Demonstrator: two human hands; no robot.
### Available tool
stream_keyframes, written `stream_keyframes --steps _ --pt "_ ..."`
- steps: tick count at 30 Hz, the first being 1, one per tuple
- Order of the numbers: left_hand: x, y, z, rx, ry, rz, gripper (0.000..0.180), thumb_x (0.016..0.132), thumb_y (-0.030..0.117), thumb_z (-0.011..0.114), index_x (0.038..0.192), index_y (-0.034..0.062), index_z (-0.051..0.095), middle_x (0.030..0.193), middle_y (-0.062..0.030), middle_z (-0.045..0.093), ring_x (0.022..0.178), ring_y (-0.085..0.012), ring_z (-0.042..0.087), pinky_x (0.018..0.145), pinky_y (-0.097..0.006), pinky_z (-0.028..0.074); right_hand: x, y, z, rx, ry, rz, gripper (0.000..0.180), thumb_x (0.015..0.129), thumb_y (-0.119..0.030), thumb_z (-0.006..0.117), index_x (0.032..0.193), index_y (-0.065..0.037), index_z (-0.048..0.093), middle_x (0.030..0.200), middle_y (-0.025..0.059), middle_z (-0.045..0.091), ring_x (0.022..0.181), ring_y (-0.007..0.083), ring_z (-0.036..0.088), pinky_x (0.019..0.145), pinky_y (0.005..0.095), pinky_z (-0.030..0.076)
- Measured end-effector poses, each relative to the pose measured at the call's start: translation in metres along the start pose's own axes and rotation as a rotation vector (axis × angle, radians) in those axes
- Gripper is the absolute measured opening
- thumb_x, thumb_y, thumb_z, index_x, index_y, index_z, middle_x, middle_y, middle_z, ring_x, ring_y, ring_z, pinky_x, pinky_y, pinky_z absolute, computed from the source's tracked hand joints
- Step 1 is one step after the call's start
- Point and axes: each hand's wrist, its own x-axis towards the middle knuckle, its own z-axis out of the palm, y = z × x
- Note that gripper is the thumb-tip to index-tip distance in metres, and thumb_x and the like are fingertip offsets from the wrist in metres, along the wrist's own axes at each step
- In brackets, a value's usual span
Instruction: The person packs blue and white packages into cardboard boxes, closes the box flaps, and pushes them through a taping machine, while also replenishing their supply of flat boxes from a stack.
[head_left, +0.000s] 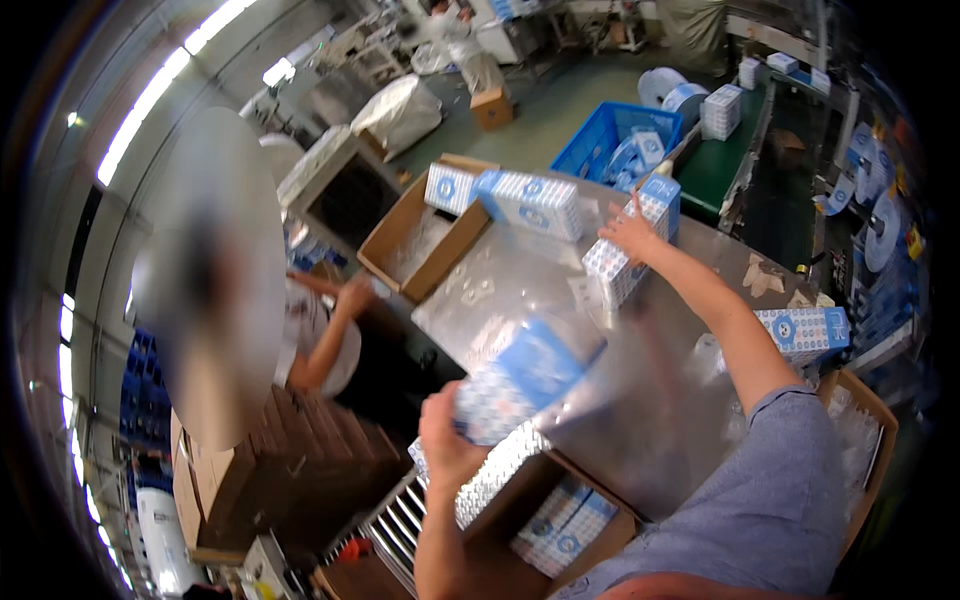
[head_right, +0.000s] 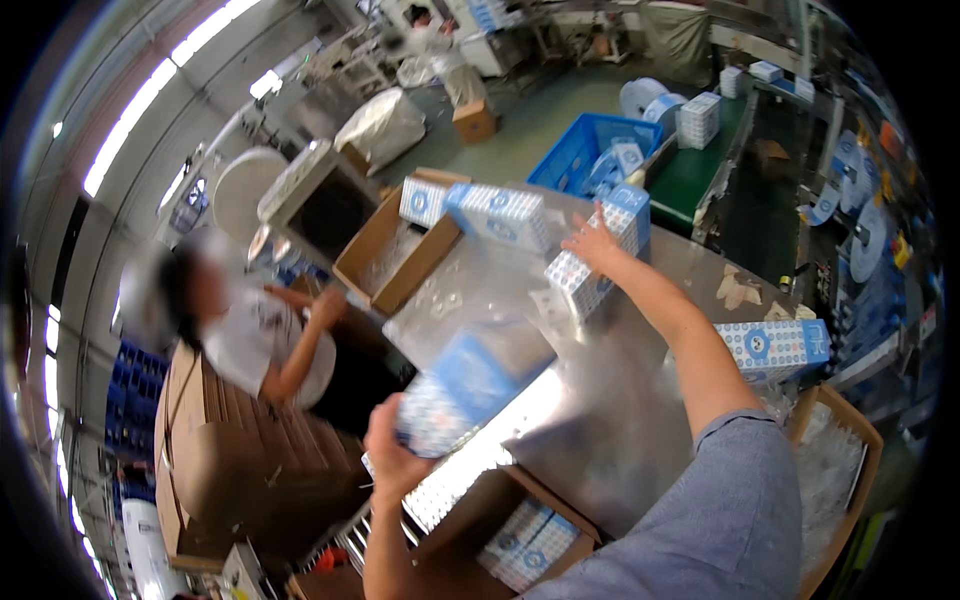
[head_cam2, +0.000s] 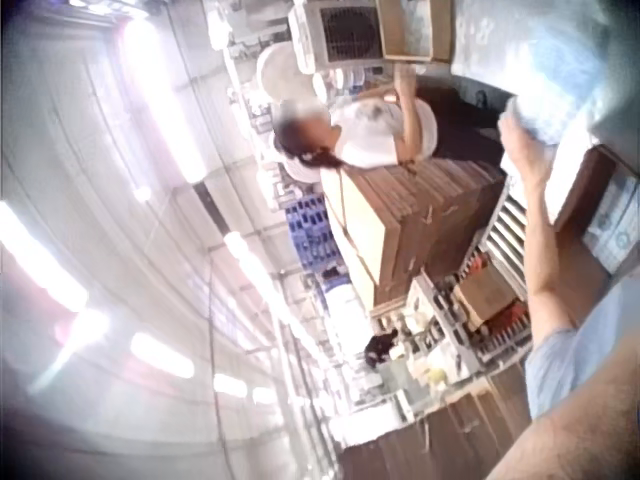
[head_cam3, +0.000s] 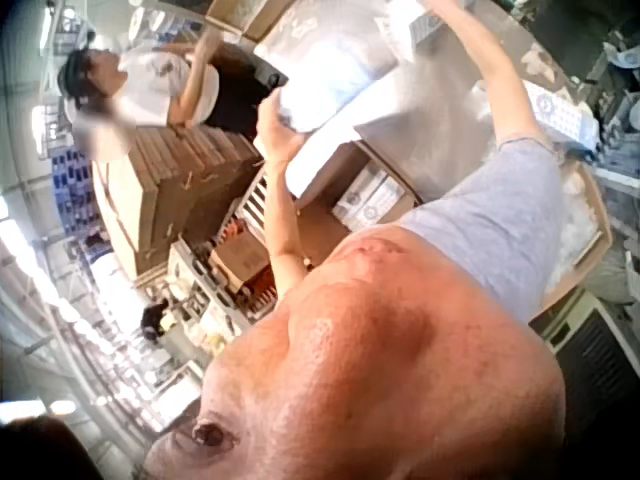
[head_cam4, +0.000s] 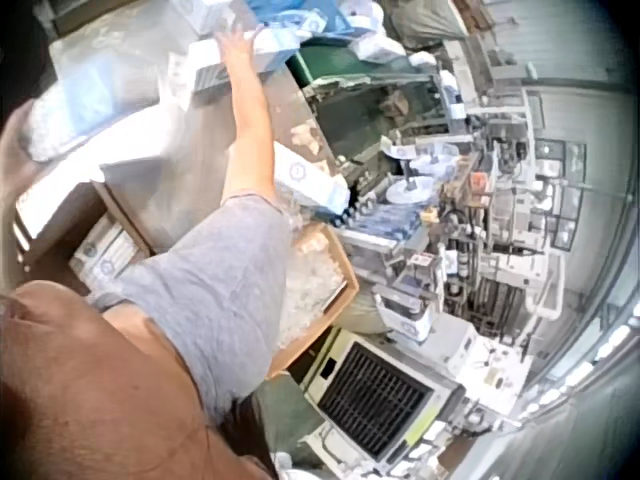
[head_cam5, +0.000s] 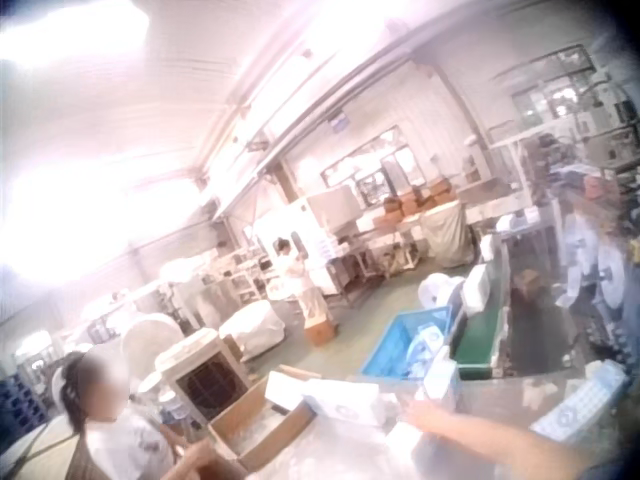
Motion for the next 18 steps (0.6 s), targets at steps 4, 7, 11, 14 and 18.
stream_keyframes --steps 4,7,11,14,18 --pt "-0.097 -0.045 -0.05 -0.668 -0.032 -0.526 0.087 0.054 0.005 0.093 0.13 0.0022 0.051 0.121 -0.0115 0.063 0.107 -0.0212 0.061 0.089 -0.036 0.054 -0.006 -0.116 -0.051 0.343 -0.264 -0.204 0.1 0.059 -0.04 0.085 0.144 -0.014 0.039 0.123 0.016 0.058 0.119 0.0331 0.055 0.105 0.0596 0.033" --pt "-0.157 -0.024 -0.047 -0.829 0.126 -0.539 0.064 0.065 -0.002 0.086 0.123 0.0017 0.06 0.12 -0.0129 0.063 0.106 -0.0249 0.062 0.087 -0.04 0.06 -0.038 -0.143 -0.066 0.588 -0.202 -0.146 0.121 0.053 -0.044 0.088 0.153 -0.014 0.025 0.117 0.0204 0.06 0.111 0.0369 0.06 0.094 0.0497 0.047" --pt "-0.216 -0.011 -0.038 -0.681 0.051 -0.658 0.063 0.067 0.008 0.086 0.124 0.0024 0.06 0.119 -0.0145 0.063 0.108 -0.028 0.062 0.089 -0.042 0.057 -0.073 -0.125 -0.068 0.969 -0.312 0.25 0.117 0.055 -0.035 0.09 0.152 -0.016 0.026 0.121 0.0258 0.06 0.114 0.0439 0.057 0.088 0.0474 0.05" --pt "-0.26 -0.002 -0.032 -0.398 -0.007 -0.627 0.069 0.065 0.016 0.087 0.126 0.0026 0.058 0.12 -0.0173 0.063 0.11 -0.031 0.06 0.092 -0.044 0.053 -0.079 -0.122 -0.061 1.653 -0.246 0.603 0.102 0.065 -0.018 0.089 0.148 -0.003 0.032 0.135 0.0199 0.056 0.129 0.0324 0.051 0.102 0.0433 0.046" --pt "-0.333 -0.017 0.022 -0.012 -0.383 -0.569 0.077 0.064 0.027 0.089 0.129 0.0029 0.056 0.12 -0.021 0.062 0.114 -0.035 0.059 0.096 -0.047 0.049 -0.116 -0.124 -0.141 2.828 -0.376 0.432 0.056 0.086 -0.015 0.072 0.136 0.002 0.052 0.13 0.017 0.062 0.115 0.0276 0.064 0.104 0.041 0.049"
